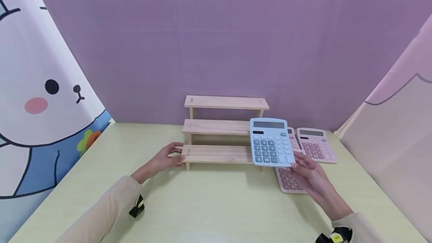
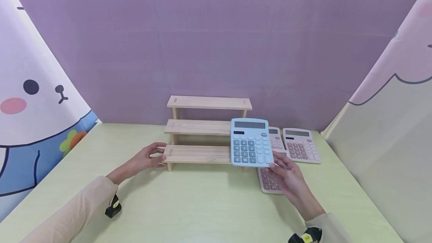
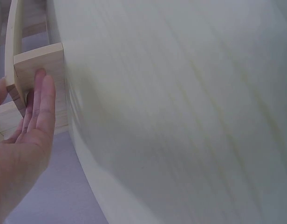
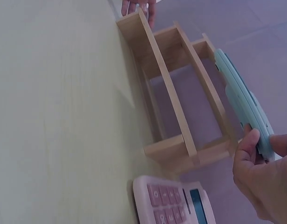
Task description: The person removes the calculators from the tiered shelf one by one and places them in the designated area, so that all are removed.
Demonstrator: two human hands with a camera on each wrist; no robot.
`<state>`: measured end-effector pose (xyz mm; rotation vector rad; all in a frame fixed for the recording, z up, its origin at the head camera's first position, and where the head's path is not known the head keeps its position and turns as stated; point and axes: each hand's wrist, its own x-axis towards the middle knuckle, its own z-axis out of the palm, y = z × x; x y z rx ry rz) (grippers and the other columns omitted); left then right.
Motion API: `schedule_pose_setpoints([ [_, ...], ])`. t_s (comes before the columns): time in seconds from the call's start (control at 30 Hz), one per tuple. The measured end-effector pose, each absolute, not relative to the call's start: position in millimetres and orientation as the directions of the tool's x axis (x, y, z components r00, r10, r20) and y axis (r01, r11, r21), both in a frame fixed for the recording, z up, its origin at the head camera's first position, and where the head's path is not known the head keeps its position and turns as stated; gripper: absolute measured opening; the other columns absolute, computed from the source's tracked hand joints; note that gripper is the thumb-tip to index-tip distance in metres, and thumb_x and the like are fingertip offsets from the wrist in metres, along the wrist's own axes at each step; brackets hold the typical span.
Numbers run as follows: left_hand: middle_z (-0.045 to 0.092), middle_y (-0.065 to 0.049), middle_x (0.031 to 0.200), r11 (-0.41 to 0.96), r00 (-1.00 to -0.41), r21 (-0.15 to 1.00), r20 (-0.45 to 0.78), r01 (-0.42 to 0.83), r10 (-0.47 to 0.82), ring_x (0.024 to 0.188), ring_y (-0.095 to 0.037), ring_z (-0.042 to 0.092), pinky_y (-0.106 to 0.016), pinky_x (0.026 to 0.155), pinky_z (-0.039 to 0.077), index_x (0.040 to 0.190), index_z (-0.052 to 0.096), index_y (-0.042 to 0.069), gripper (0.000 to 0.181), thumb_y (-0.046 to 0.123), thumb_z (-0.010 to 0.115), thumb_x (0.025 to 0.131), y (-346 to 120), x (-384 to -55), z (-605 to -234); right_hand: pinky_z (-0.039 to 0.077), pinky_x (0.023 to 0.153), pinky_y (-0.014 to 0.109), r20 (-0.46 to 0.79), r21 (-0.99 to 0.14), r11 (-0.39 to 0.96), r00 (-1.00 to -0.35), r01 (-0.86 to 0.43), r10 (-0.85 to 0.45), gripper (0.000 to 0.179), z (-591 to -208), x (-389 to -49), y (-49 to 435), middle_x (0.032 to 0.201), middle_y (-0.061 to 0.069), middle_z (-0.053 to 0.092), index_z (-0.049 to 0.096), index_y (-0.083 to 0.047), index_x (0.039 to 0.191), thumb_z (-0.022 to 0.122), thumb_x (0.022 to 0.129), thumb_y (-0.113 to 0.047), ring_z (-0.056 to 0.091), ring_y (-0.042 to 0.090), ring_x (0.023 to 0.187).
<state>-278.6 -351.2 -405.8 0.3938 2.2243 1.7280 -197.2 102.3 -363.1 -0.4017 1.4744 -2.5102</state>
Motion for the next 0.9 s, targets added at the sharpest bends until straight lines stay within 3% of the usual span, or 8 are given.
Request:
schedule_pose_setpoints([
  [0.9,0.041,-0.026,0.127,0.251,-0.923,0.968,-0.075,0.024,0.377,0.096,-0.022,0.06,-0.04,0.085,0.054,0.138,0.027,0.002,0.06,0.015,0.059,0.089,-351,-279,-408,0.052,0.088,0.026,0.255,-0.83,-0.557,-0.891,-0.002,-0.377,0.05,-385,-181,179,0.116,0.01,0.06,0.052,-0.004,0.125,0.02,0.092,0.017,0.06,0.017,0.102],
])
